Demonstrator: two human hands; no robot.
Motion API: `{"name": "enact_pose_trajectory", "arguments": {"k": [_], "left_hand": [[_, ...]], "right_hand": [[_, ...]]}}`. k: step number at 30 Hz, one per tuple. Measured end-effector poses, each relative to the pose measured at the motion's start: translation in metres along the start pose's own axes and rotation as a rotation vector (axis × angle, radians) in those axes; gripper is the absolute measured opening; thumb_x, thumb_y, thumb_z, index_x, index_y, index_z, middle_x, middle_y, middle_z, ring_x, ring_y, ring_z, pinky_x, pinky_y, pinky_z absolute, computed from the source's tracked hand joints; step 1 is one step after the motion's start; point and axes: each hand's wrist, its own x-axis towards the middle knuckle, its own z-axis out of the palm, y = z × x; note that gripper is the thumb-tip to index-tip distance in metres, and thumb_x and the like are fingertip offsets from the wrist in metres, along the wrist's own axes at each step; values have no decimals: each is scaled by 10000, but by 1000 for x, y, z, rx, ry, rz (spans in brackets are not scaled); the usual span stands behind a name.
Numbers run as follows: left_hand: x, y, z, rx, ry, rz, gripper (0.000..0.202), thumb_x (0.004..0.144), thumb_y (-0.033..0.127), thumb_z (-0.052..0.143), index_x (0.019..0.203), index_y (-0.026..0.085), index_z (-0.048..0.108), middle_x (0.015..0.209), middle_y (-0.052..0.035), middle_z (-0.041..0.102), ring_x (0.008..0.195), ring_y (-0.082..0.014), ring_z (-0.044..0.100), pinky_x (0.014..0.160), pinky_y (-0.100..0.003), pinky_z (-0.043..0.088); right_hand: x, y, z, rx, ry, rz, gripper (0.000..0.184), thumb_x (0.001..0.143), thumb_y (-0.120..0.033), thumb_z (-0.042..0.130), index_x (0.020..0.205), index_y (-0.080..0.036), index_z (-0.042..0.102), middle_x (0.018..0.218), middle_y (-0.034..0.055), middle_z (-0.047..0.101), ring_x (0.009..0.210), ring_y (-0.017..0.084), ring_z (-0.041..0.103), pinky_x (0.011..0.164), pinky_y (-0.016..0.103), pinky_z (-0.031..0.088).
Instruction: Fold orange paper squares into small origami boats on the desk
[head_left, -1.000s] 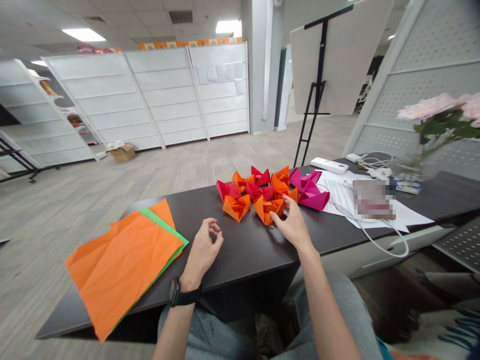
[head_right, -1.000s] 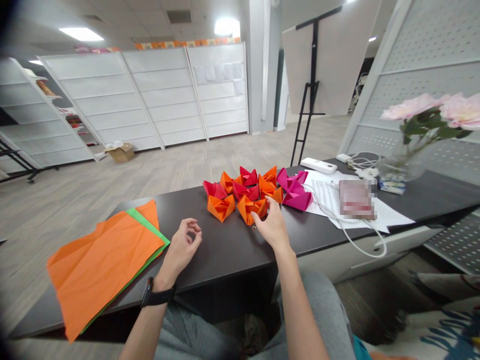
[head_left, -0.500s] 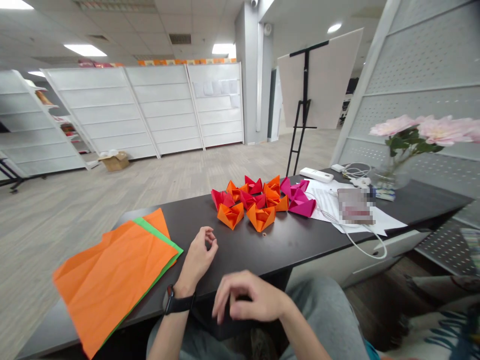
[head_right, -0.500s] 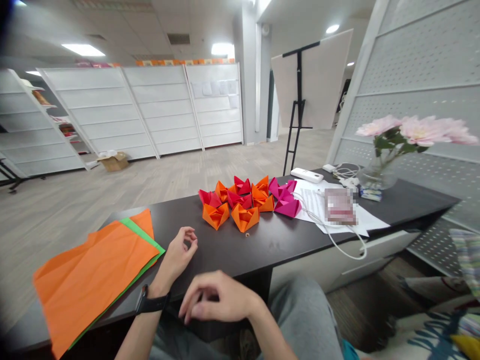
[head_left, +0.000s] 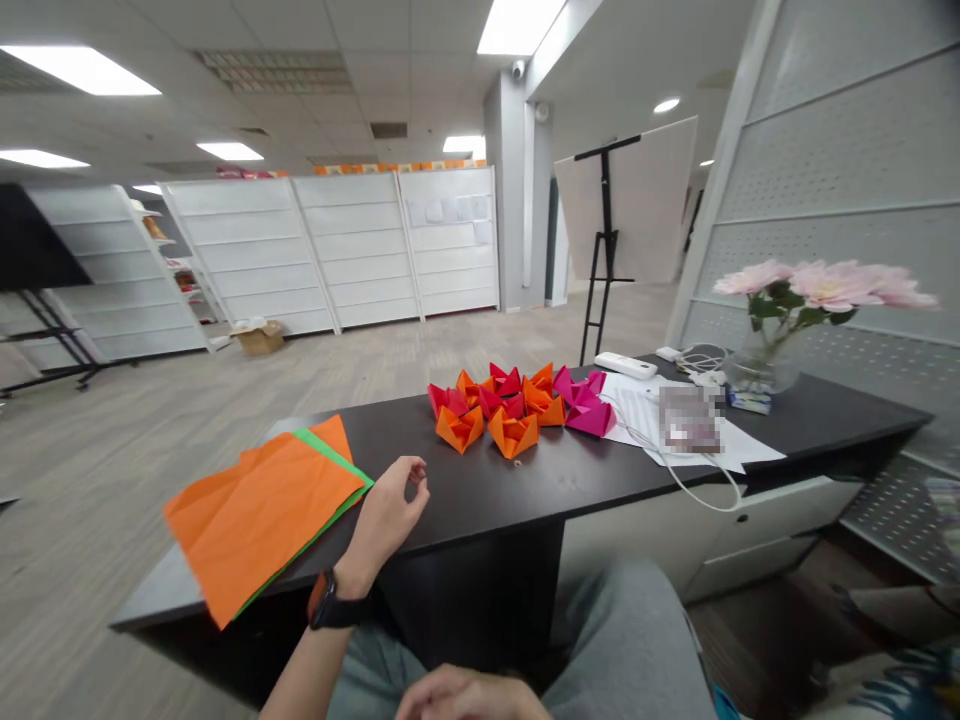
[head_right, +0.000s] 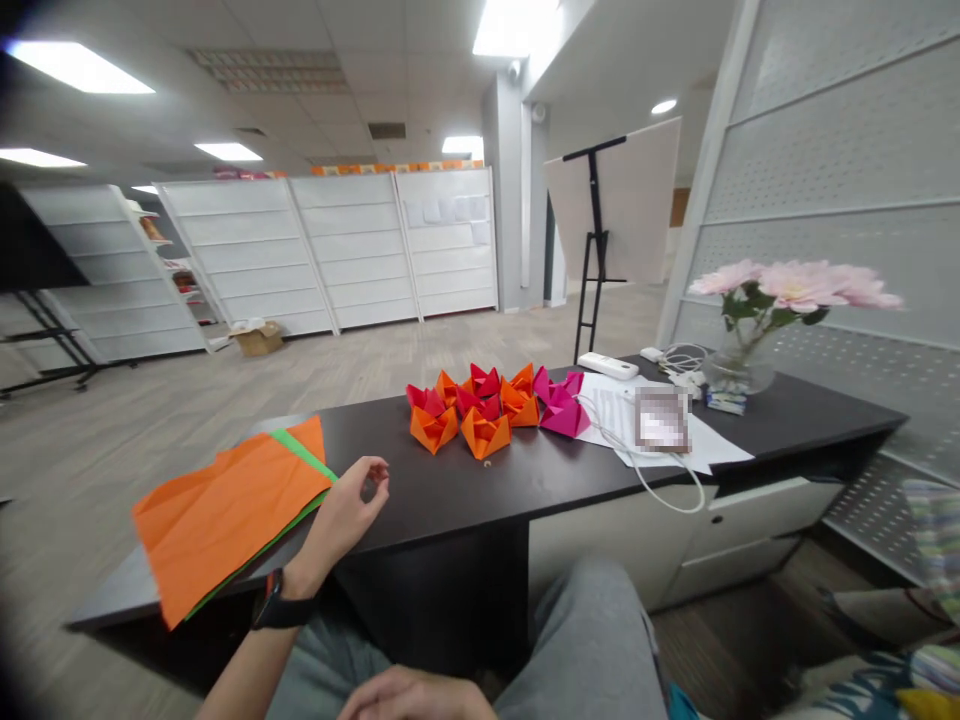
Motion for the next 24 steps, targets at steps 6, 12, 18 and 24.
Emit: {"name": "enact_pose_trajectory", "arguments": {"k": [6,12,18,24], "left_hand": [[-60,-45,-75,556,70,-206,343,899,315,522,1193,157,601,1214,-153,671,1176,-308,605,1014,-458,451],[-96,-98,-98,550,-243,-321,515,966,467,430,1344,143,559,1466,-135,515,1390,-288,446,1155,-440,346],[-94,-107,-127,388,-325,-361,516,960,497,398,1274,155,623,1425,-108,564,1349,-268,499,1155,-409,351],[-92,-120,-164,279,-401,-433,511,938,534,384,1195,189,660,1301,-87,665,1221,-265,603,1076,-392,428]], "right_hand": [[-21,-19,13,164,-75,-125,509,798,-536,665,1059,-100,657,883,133,699,624,163,696,389,143,455],[-21,-26,20,205,-120,-177,444,859,-474,632,1071,-84,634,889,140,683,653,197,721,374,160,479],[-23,-27,16,201,-111,-202,422,874,-467,624,1085,-101,628,909,140,680,679,200,727,397,172,507],[-24,-29,16,194,-108,-205,421,875,-462,630,1083,-96,630,907,148,687,694,196,724,404,156,493]]}}
